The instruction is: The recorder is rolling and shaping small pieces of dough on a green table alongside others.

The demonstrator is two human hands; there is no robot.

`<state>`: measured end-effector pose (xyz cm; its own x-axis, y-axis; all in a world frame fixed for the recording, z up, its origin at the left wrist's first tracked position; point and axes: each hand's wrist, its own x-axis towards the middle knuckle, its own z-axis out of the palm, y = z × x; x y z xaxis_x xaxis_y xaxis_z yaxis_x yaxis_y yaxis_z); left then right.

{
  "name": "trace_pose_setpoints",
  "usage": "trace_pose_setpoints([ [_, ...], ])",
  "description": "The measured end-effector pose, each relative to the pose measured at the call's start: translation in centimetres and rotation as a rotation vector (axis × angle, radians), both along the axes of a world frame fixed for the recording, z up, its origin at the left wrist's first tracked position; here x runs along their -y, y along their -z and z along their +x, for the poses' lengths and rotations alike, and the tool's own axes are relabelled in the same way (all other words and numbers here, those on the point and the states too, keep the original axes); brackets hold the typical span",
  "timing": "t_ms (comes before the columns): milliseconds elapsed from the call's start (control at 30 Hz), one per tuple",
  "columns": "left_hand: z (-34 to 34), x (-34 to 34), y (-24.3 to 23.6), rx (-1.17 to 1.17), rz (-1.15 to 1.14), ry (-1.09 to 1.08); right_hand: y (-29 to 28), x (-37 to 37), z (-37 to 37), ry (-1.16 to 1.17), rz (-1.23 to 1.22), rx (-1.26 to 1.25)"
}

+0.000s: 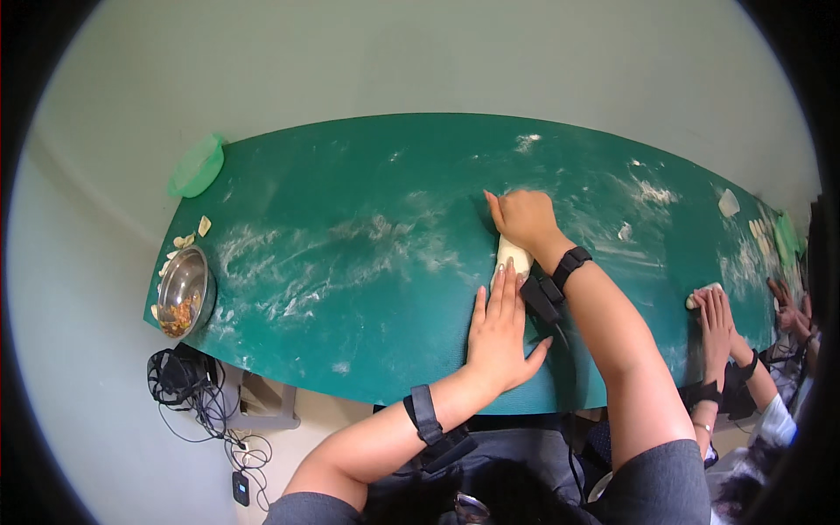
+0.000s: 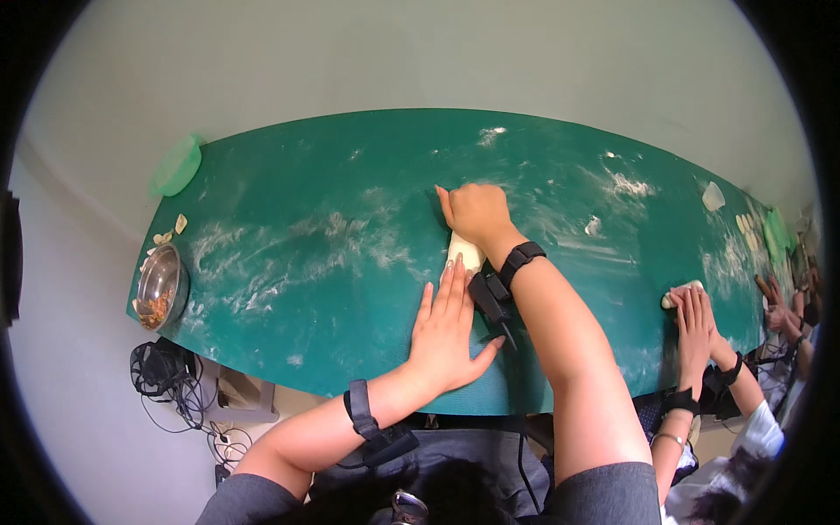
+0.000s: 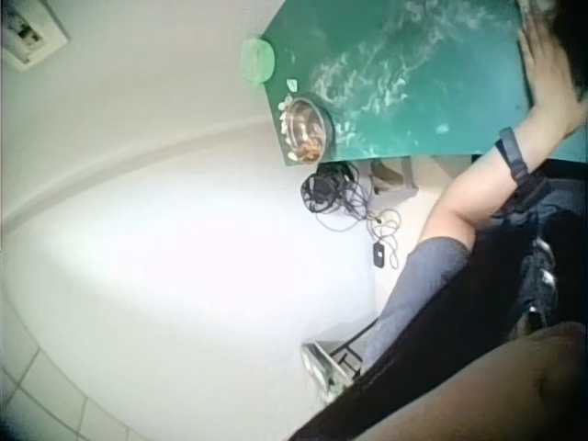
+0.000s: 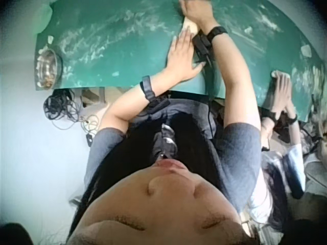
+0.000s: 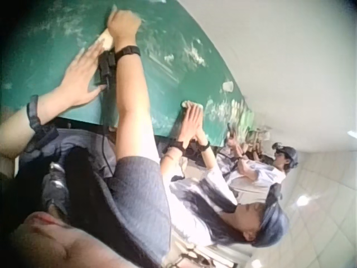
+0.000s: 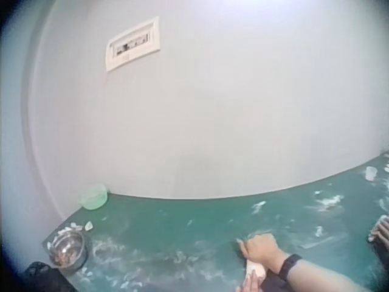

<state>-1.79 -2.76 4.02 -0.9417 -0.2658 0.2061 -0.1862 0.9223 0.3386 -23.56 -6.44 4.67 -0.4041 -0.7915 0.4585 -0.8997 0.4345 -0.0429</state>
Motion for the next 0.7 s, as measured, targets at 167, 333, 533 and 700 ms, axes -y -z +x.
trace_pose_setpoints([
  [167,-0.1,-0.9,0.3,0.027,0.029,-0.050,0.6,0.7,-1.4,-0.100,-0.058,-0.077],
  [333,-0.3,-1.0,0.4,-0.019,0.022,-0.056,0.7,0.7,-2.2,-0.121,-0.117,-0.108],
  [533,-0.4,-0.3,1.1,-0.058,0.041,-0.042,-4.0,-3.0,1.9,-0.038,-0.054,0.050],
  [700,-0.2,0.5,1.9,-0.084,0.035,0.007,-2.3,-9.1,7.9,-0.128,-0.063,0.182],
])
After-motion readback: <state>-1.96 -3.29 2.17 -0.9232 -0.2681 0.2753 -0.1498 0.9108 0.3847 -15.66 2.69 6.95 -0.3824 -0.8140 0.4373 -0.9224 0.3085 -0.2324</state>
